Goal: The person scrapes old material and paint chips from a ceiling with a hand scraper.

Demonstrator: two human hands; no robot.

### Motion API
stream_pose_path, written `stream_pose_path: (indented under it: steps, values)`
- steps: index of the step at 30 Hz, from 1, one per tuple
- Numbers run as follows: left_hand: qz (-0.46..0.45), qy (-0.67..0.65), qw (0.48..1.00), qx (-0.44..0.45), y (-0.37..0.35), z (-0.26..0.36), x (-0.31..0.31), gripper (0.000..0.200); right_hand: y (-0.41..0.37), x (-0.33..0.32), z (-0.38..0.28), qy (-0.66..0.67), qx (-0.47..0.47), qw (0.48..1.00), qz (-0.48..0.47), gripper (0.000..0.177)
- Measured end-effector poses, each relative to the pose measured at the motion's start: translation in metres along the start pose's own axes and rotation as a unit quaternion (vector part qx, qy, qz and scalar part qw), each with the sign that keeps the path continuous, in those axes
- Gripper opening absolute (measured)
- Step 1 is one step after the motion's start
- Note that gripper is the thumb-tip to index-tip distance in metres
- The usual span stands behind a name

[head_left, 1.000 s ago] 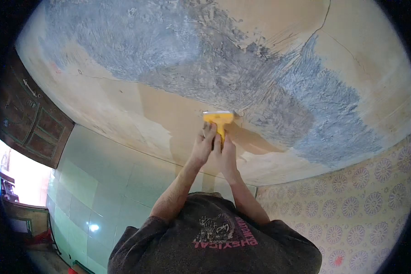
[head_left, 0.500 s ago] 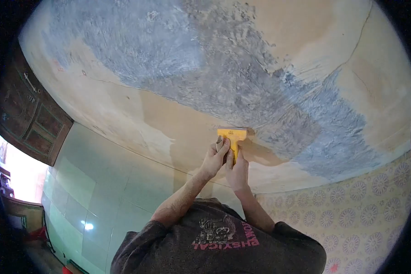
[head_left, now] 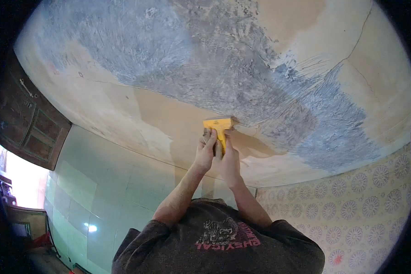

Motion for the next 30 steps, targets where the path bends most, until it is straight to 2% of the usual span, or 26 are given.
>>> stream_pose_path:
  steps: [1,3,5,7,9,11,12,14,16,18,20,21,22,23,26,30]
  values:
    - [0.002,0.001,1.0,0.001,-0.005,-0.002,0.002,0.026,-0.004,0.0,-0.002,0.02,0.001,1.0,0.016,0.037]
    - [0.054,0.055,0.995,-0.062,-0.014,-0.009,0.013,0.025,-0.009,0.001,0.008,0.062,0.009,0.998,0.019,0.035]
    - [0.055,0.067,0.995,-0.045,-0.015,-0.001,0.011,0.026,-0.003,0.001,0.003,0.004,0.01,1.0,0.005,0.037]
    - [0.04,-0.033,0.999,-0.012,-0.006,0.017,0.002,0.026,0.01,0.011,-0.006,-0.003,0.004,1.0,-0.009,0.039]
    - [0.035,-0.019,0.999,-0.01,-0.007,0.023,-0.005,0.028,0.007,0.024,-0.006,0.005,0.015,1.0,-0.023,0.041]
    - [0.04,0.053,0.998,-0.021,-0.009,0.027,-0.011,0.029,0.002,0.027,-0.005,0.047,0.038,0.998,-0.026,0.04]
    - [0.001,0.069,0.997,-0.043,-0.011,0.022,-0.02,0.032,-0.004,0.026,-0.004,0.076,0.046,0.996,-0.029,0.039]
    - [0.0,0.114,0.992,-0.06,-0.021,0.0,-0.031,0.034,-0.025,0.031,0.01,0.116,0.07,0.991,-0.024,0.037]
    - [-0.014,0.202,0.975,-0.095,-0.036,-0.027,-0.045,0.039,-0.06,0.045,0.05,0.15,0.019,0.989,0.008,0.033]
    - [-0.042,0.276,0.953,-0.122,-0.064,-0.032,-0.057,0.045,-0.09,0.03,0.04,0.212,0.25,0.937,-0.123,0.035]
    - [-0.062,0.308,0.94,-0.131,-0.088,-0.032,-0.069,0.048,-0.122,0.039,0.051,0.274,0.288,0.911,-0.111,0.035]
    - [-0.071,0.35,0.928,-0.107,-0.095,-0.045,-0.082,0.049,-0.137,0.044,0.057,0.275,0.289,0.91,-0.113,0.035]
    - [-0.08,0.391,0.913,-0.083,-0.1,-0.051,-0.091,0.05,-0.151,0.05,0.064,0.307,0.322,0.888,-0.121,0.034]
    - [-0.078,0.393,0.912,-0.083,-0.104,-0.049,-0.097,0.05,-0.157,0.054,0.064,0.338,0.354,0.863,-0.128,0.033]
    - [-0.095,0.401,0.901,-0.132,-0.113,-0.042,-0.116,0.051,-0.166,0.073,0.046,0.382,0.375,0.84,-0.096,0.032]
    - [-0.07,0.389,0.908,-0.135,-0.122,-0.041,-0.139,0.05,-0.163,0.084,0.026,0.407,0.377,0.827,-0.094,0.032]
Point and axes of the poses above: each hand's wrist, its own y-axis towards the middle knuckle, its own x-axis out of the palm, z = x × y, the point moved 1 cm from there along y, towards the middle knuckle, and after that the axes turned 6 degrees about y, right-handed, at the moved point
